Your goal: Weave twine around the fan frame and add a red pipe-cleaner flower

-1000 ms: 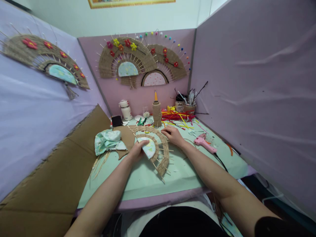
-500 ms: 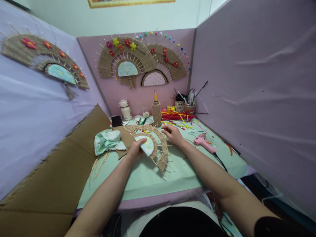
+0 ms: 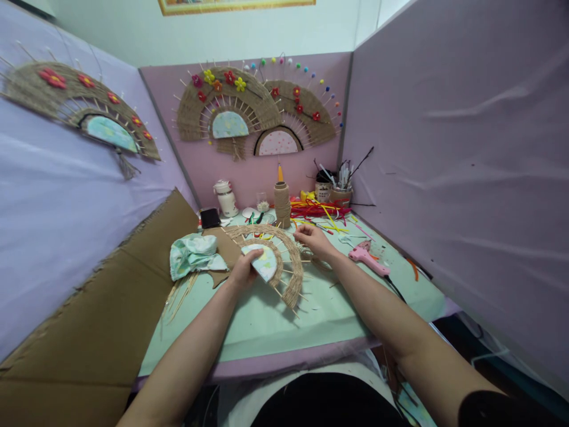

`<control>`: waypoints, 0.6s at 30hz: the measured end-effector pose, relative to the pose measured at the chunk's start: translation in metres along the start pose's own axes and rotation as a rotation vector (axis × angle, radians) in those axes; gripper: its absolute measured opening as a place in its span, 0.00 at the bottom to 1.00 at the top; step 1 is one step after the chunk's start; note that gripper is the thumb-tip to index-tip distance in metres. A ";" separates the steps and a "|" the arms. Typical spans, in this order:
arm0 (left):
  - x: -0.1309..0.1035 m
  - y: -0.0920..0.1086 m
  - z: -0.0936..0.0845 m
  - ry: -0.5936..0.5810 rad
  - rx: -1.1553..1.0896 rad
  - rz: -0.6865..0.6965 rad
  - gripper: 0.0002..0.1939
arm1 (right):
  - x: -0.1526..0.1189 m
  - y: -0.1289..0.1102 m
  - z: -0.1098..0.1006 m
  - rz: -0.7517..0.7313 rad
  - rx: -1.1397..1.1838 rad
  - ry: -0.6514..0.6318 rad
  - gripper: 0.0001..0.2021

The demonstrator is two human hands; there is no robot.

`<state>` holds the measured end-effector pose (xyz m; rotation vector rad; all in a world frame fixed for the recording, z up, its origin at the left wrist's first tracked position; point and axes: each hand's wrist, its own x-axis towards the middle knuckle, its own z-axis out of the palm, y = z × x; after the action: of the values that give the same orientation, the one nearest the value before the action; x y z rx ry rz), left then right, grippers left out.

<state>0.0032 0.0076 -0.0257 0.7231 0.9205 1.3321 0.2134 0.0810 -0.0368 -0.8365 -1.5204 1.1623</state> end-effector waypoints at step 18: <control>-0.002 0.006 0.002 0.049 -0.058 0.014 0.07 | -0.001 0.001 0.004 0.203 0.283 -0.150 0.14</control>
<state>0.0025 0.0063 -0.0191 0.6560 0.9134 1.3885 0.2095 0.0792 -0.0381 -0.7348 -1.3694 1.5787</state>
